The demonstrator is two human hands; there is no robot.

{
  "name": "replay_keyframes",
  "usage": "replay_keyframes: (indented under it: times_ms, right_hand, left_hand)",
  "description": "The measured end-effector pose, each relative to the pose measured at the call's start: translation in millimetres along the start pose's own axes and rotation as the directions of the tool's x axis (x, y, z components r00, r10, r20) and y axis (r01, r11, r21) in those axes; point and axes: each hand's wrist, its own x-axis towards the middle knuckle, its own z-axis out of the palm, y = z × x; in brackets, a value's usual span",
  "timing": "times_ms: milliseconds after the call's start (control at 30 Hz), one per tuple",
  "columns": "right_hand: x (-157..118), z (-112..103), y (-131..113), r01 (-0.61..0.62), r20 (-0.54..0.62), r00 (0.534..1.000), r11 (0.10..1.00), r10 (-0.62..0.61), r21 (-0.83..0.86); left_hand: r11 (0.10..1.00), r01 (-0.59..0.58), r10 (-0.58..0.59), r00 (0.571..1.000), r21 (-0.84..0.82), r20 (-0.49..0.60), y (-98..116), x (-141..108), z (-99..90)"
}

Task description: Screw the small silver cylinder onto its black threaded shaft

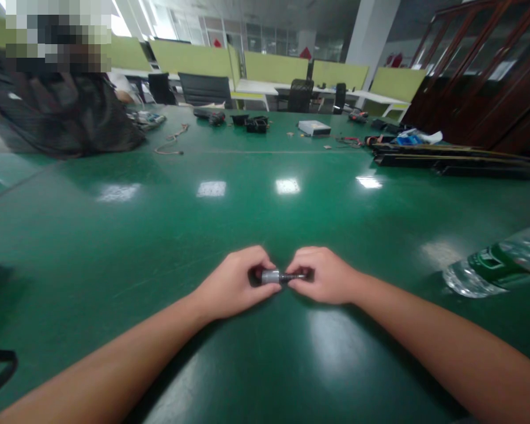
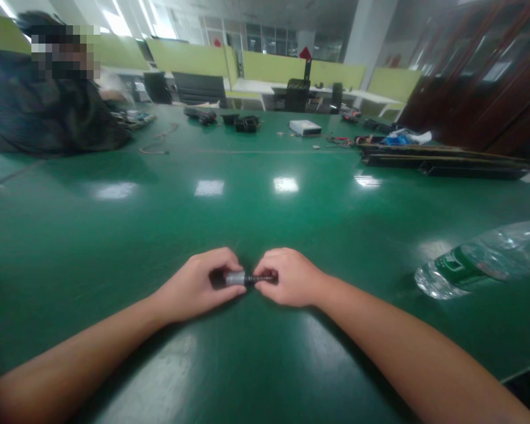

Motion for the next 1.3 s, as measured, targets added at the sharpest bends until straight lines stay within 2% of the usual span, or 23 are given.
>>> replay_keyframes:
  times_ms: [267,600,733,933,1067,1300]
  right_hand:
    - [-2,-6,-1,-0.038,0.034,0.999,0.999,0.039,-0.015]
    - [-3,-14,2,-0.02,0.063,0.998,0.997,0.025,-0.07]
    - [-5,-25,11,0.003,0.099,0.995,0.998,0.004,-0.066]
    - [-8,-36,26,-0.046,0.128,0.991,0.999,0.045,0.003]
    - [-6,-28,20,-0.035,0.119,0.992,0.999,0.035,-0.003]
    - [0,-6,6,-0.089,0.007,0.996,0.996,0.089,-0.005]
  left_hand:
    - [1.0,0.001,-0.001,1.0,0.0,0.006,-3,-1,0.3]
    - [1.0,0.007,-0.007,1.0,-0.011,0.0,0,0,-1.6]
    - [1.0,0.006,-0.006,1.0,-0.014,0.001,0,0,-1.9]
    - [1.0,0.02,-0.021,1.0,0.014,0.01,0,0,-1.6]
    - [1.0,0.018,-0.018,1.0,-0.002,0.006,-1,1,-0.6]
    - [0.999,0.03,-0.03,1.0,-0.019,-0.007,-3,2,0.0]
